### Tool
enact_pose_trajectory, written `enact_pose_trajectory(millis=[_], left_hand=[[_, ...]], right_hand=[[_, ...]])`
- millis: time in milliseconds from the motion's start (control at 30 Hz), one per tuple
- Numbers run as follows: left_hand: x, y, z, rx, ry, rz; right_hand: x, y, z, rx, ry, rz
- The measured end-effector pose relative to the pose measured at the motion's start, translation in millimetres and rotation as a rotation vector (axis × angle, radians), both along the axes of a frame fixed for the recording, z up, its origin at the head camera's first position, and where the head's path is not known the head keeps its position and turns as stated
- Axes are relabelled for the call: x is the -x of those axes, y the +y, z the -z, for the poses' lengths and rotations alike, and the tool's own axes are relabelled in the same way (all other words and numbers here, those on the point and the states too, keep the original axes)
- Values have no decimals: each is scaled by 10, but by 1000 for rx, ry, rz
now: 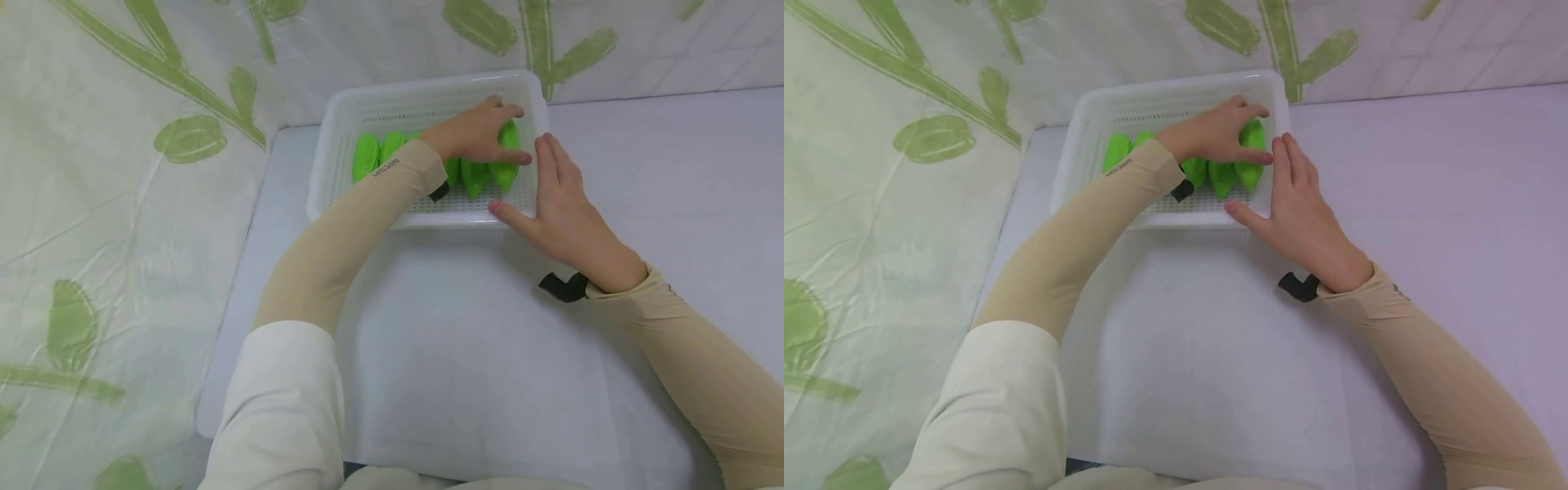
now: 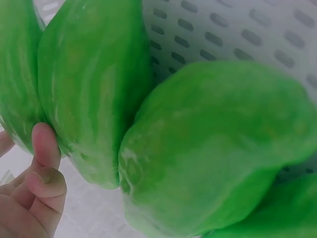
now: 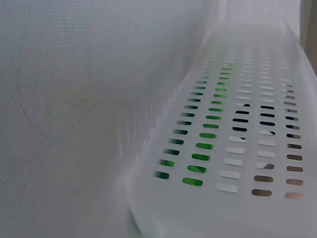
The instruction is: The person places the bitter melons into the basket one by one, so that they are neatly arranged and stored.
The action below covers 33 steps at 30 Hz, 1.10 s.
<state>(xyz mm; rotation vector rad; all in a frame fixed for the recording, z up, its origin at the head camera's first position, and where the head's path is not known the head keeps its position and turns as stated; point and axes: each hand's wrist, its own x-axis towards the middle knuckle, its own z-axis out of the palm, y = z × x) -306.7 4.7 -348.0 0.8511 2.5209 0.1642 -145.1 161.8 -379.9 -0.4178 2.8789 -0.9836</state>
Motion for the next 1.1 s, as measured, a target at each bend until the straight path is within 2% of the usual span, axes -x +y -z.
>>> enact_pose_trajectory(millis=[267,500,633,733,900,1100], left_hand=[[-2,-3,-36,-5,24,3],[-63,-187,-238,-105,89,-50],[-177,-367,-365,-171,172,-84],[-295,-456,-422,-203,249,-84],[-499,-518,-433,-208,363,-58],[-662,-564,-423,-213,471,-18]], right_hand=[[11,13,26,4,24,0],[54,0,50,11,17,4],[104,-17,67,7,5,0],[141,-16,72,-8,10,-1],[164,-4,80,-17,7,4],[171,2,101,-1,26,2]])
